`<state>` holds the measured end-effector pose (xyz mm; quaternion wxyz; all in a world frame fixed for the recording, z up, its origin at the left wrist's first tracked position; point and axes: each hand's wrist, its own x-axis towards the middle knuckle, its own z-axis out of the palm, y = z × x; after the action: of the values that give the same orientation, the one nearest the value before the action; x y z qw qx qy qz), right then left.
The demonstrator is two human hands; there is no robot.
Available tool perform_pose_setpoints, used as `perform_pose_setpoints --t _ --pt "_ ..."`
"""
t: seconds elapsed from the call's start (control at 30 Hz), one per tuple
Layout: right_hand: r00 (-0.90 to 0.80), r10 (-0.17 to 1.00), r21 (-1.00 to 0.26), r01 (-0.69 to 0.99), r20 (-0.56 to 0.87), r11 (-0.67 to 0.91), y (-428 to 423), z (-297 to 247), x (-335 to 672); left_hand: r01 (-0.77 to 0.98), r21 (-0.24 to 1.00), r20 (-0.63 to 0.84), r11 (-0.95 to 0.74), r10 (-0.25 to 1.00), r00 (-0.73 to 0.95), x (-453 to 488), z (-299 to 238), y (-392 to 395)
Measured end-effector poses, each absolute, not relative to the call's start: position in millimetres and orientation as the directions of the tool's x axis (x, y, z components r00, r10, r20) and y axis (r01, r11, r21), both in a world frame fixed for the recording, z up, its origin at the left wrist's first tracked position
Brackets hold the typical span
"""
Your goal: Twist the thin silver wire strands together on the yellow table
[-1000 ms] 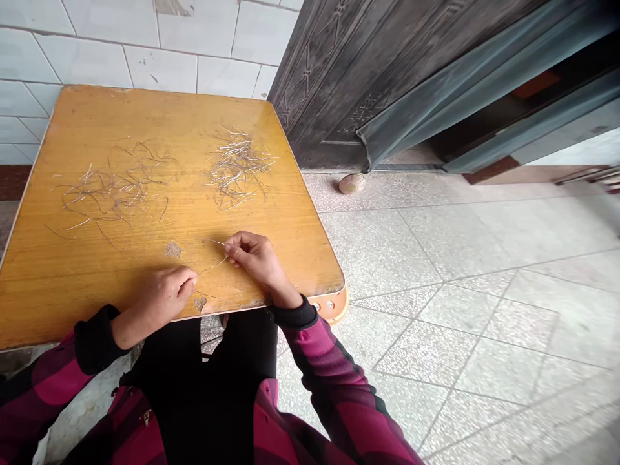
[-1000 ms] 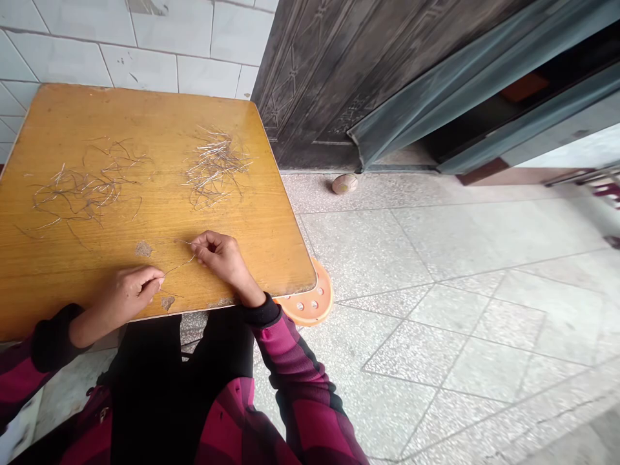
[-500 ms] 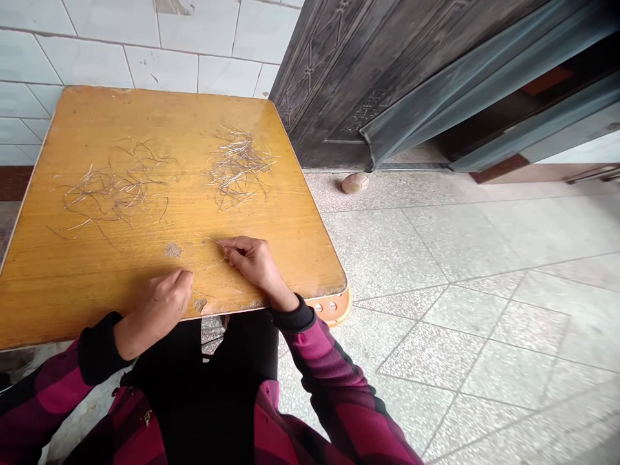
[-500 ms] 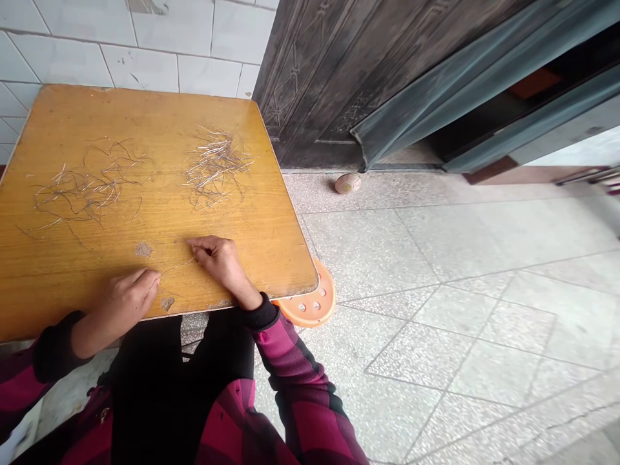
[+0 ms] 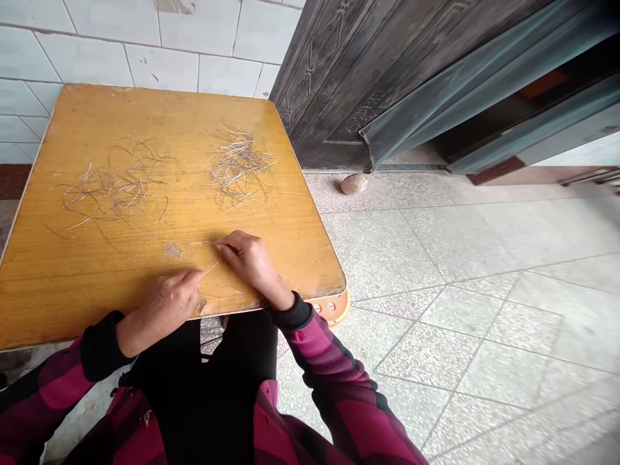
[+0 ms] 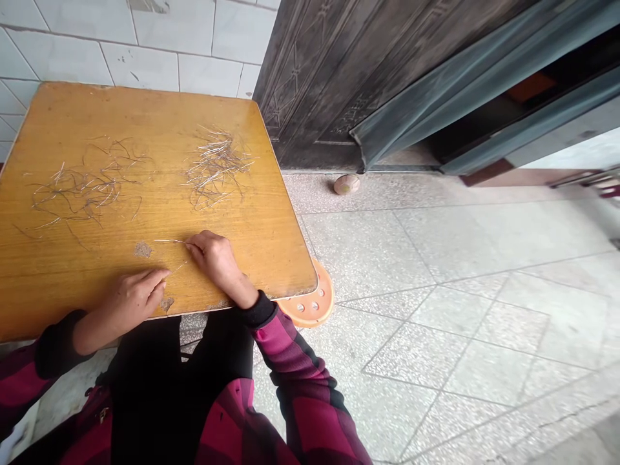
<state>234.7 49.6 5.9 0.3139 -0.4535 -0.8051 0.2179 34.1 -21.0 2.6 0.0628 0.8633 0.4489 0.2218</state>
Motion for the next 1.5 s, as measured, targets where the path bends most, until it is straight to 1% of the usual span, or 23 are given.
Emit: perform_pose_setpoints --t 0.17,0.3,0.4,0.5,0.57,0.63,0.73,0.8,0.9,1.0,1.1,1.2,1.3,1.37,1.43,1.5 --pt "-0.397 0.878 -0.558 0.68 0.266 0.476 49.7 1.0 234.6 0.765 0.303 0.325 -0.569 0.816 0.478 31.8 2.5 -19.6" --pt "-0.391 0.883 -0.572 0.674 0.261 0.467 50.5 0.9 234.3 0.758 0.26 0.371 -0.599 0.786 0.494 29.0 -0.2 -22.3" --pt "-0.373 0.887 -0.584 0.669 0.271 0.459 51.7 1.8 234.3 0.747 0.174 0.388 -0.642 0.742 0.547 28.4 1.1 -25.0" --pt "-0.38 0.893 -0.547 0.707 0.24 0.448 51.1 3.3 233.0 0.757 0.054 0.303 -0.651 0.733 0.609 30.8 8.4 -27.4" --pt "-0.384 0.904 -0.478 0.768 0.189 0.426 49.5 5.7 230.4 0.771 -0.01 0.239 -0.637 0.747 0.621 34.1 14.2 -28.3" --pt "-0.378 0.917 -0.372 0.839 0.125 0.397 47.5 9.7 226.1 0.785 -0.055 0.202 -0.617 0.763 0.614 38.2 18.4 -28.6" --pt "-0.374 0.927 -0.2 0.906 0.031 0.373 45.1 19.0 218.0 0.804 -0.086 0.165 -0.589 0.787 0.594 43.9 20.8 -28.4" --pt "-0.374 0.927 -0.112 0.923 -0.035 0.368 44.4 25.9 213.1 0.811 -0.09 0.143 -0.579 0.798 0.586 46.2 20.4 -28.0" --pt "-0.378 0.919 -0.031 0.926 -0.11 0.377 44.3 33.4 208.7 0.815 -0.068 0.133 -0.576 0.804 0.579 46.3 18.6 -26.6" --pt "-0.415 0.903 0.004 0.908 -0.107 0.418 44.9 34.0 208.3 0.807 -0.002 0.147 -0.591 0.798 0.584 43.2 16.9 -24.2" --pt "-0.439 0.897 -0.008 0.898 -0.055 0.44 46.3 28.3 210.5 0.794 0.095 0.167 -0.601 0.795 0.582 39.0 15.5 -21.4" --pt "-0.437 0.899 -0.072 0.896 0.034 0.438 48.5 20.4 214.5 0.775 0.2 0.22 -0.6 0.798 0.561 35.1 12.9 -19.3" --pt "-0.423 0.896 -0.205 0.873 0.131 0.442 50.6 13.7 220.2 0.742 0.299 0.32 -0.599 0.796 0.514 31.4 10.5 -17.4" --pt "-0.414 0.894 -0.307 0.839 0.173 0.448 52.0 10.1 224.4 0.732 0.359 0.353 -0.579 0.81 0.468 28.9 11.1 -15.7" --pt "-0.406 0.891 -0.391 0.801 0.204 0.455 53.2 7.2 227.7 0.733 0.406 0.331 -0.545 0.836 0.438 26.5 13.7 -13.5" --pt "-0.394 0.889 -0.451 0.766 0.234 0.458 54.1 5.2 230.0 0.739 0.432 0.274 -0.517 0.856 0.439 24.5 17.3 -11.5"
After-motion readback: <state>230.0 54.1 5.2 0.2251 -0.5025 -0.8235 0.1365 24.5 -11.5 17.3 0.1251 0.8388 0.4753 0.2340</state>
